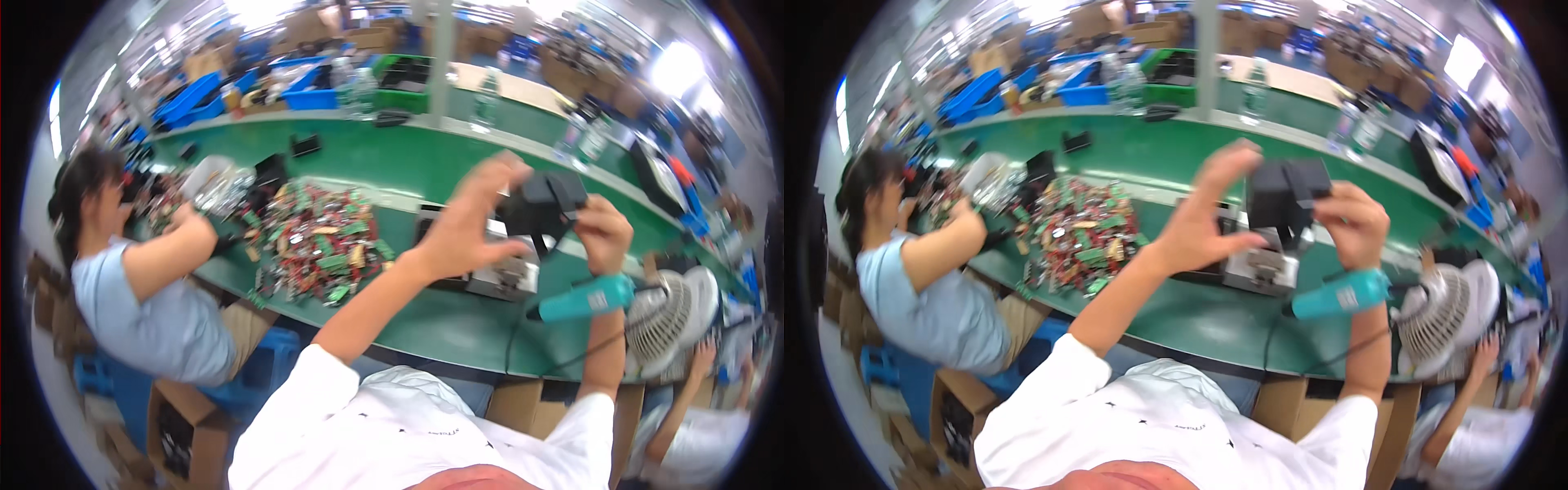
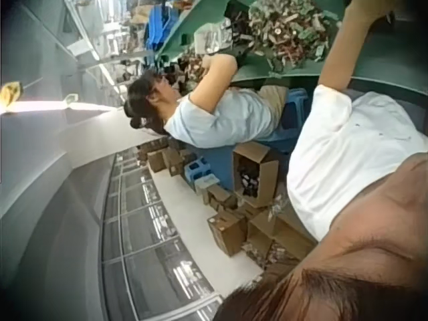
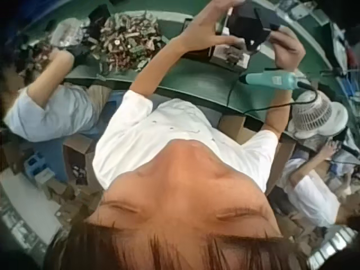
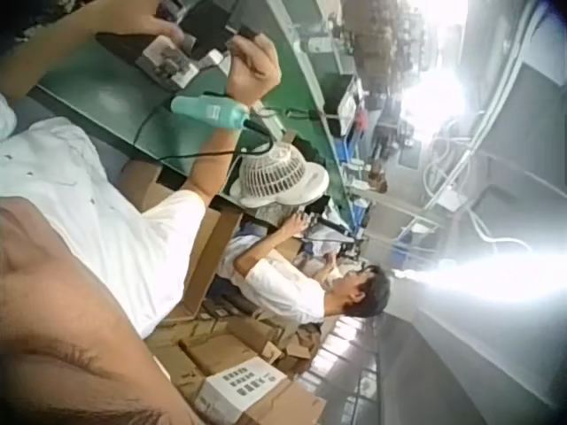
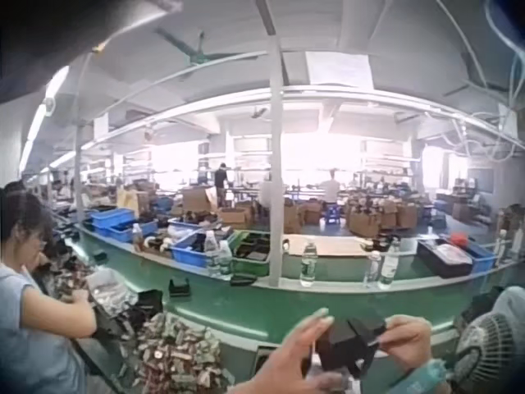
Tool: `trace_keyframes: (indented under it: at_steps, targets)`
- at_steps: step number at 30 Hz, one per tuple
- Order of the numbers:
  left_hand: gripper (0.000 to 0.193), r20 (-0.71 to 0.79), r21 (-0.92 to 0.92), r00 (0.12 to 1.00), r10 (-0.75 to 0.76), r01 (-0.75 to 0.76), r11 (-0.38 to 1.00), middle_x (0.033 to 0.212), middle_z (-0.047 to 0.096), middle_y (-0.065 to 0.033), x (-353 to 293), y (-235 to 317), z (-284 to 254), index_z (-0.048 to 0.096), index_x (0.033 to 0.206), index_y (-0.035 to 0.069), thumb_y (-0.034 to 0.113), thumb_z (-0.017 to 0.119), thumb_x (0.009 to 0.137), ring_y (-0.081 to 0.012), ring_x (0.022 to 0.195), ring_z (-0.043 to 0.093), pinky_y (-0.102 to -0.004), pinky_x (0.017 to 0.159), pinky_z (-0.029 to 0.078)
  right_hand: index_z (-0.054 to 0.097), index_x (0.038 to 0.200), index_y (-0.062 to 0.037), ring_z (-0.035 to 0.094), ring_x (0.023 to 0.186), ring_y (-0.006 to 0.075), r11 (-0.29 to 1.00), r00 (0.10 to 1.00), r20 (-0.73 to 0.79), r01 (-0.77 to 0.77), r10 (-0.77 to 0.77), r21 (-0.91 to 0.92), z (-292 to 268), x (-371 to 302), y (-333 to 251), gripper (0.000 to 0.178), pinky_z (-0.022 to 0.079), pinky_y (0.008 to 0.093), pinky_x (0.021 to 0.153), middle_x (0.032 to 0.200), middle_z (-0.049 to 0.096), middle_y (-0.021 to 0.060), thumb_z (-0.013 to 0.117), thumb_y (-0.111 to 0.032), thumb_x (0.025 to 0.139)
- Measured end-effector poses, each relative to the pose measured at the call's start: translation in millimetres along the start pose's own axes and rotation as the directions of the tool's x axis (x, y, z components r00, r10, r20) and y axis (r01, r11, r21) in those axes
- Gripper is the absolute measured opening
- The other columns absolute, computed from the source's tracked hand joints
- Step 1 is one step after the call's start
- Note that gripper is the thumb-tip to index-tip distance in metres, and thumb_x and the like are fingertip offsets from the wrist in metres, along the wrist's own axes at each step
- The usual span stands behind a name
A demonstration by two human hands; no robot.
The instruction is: The worker is using an electric screwdriver to fasten components onto a black plastic housing on an assembly line.
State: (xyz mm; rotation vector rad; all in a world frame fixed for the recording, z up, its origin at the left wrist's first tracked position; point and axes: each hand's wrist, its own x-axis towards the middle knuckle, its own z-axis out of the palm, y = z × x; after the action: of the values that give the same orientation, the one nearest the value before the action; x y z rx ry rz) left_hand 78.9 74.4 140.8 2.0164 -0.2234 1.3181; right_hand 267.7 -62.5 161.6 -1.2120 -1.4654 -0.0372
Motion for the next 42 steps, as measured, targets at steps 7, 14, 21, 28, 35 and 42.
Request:
trace_keyframes:
  at_steps: [7, 14, 21, 28, 35, 42]
  targets:
    - [0.05, 0.123, -0.966, 0.708, -0.696, 0.246, 0.08, 0.124, 0.051, -0.0078, -24.7, 13.6, -9.5, 0.035, 0.136, 0.016, 0.016, 0.055, 0.09, -0.0172, 0.104, 0.055, -0.0311, 0.089, 0.045, 0.05, 0.124, 0.0008, 0.053, 0.101, 0.0211, 0.919, 0.985, 0.166, -0.097, 0.035, 0.381, 65.7, -14.1, -28.0, 0.047, 0.041, 0.0305, 0.089, 0.118, 0.054, 0.0121, 0.058, 0.0, 0.078]
    - [0.044, 0.106, -0.955, 0.717, -0.689, 0.266, 0.13, 0.123, 0.051, -0.0064, -30.2, 19.9, 4.1, 0.034, 0.137, 0.015, 0.024, 0.047, 0.096, -0.0143, 0.103, 0.054, -0.0287, 0.087, 0.045, 0.047, 0.127, 0.0018, 0.052, 0.103, 0.0204, 0.87, 0.973, 0.065, -0.227, 0.221, 0.439, 87.0, -47.1, 6.4, 0.043, 0.039, 0.0312, 0.094, 0.115, 0.055, 0.0117, 0.052, -0.004, 0.084]
    - [0.044, -0.147, -0.371, 0.816, -0.56, 0.479, 0.796, 0.115, 0.053, -0.0053, -54.4, 8.3, -13.3, 0.043, 0.129, 0.01, 0.02, 0.055, 0.089, -0.0175, 0.098, 0.051, -0.03, 0.089, 0.04, 0.053, 0.112, 0.0009, 0.044, 0.079, 0.0137, 0.931, 0.976, 0.067, -0.22, 0.209, 0.291, 79.4, -42.7, -33.0, 0.026, 0.038, 0.0246, 0.076, 0.094, 0.052, 0.0051, 0.043, -0.003, 0.088]
    - [0.006, 0.116, -0.356, 0.814, -0.569, 0.569, 0.741, 0.084, 0.055, -0.0036, -64.4, 19.8, -22.9, 0.056, 0.088, 0.004, 0.007, 0.06, 0.084, -0.0127, 0.073, 0.049, -0.0243, 0.07, 0.041, 0.058, 0.097, -0.0003, 0.042, 0.064, 0.0129, 0.933, 0.953, 0.06, -0.304, 0.298, 0.194, 97.1, -40.6, -17.0, 0.02, 0.037, 0.0249, 0.06, 0.077, 0.055, 0.0056, 0.043, -0.006, 0.086]
    - [0.013, -0.005, -0.6, 0.703, -0.712, 0.567, 0.564, 0.078, 0.051, -0.0007, -64.2, 29.5, 8.1, 0.051, 0.077, 0.005, 0.004, 0.057, 0.088, -0.0072, 0.067, 0.044, -0.0191, 0.064, 0.037, 0.056, 0.09, -0.0013, 0.039, 0.058, 0.0125, 0.941, 0.957, 0.029, -0.288, 0.287, 0.179, 93.4, -40.7, -21.4, 0.018, 0.035, 0.0261, 0.055, 0.067, 0.053, 0.0047, 0.04, -0.007, 0.086]
    - [0.014, -0.027, -0.526, 0.661, -0.75, 0.629, 0.573, 0.075, 0.047, 0.0004, -65.4, 27.0, 20.9, 0.048, 0.077, 0.006, 0.003, 0.056, 0.087, -0.0071, 0.065, 0.039, -0.0185, 0.062, 0.032, 0.058, 0.094, -0.0017, 0.044, 0.061, 0.0134, 0.949, 0.955, 0.067, -0.295, 0.289, 0.113, 79.8, -50.4, -14.8, 0.024, 0.038, 0.0259, 0.061, 0.072, 0.056, 0.0065, 0.037, -0.014, 0.091]
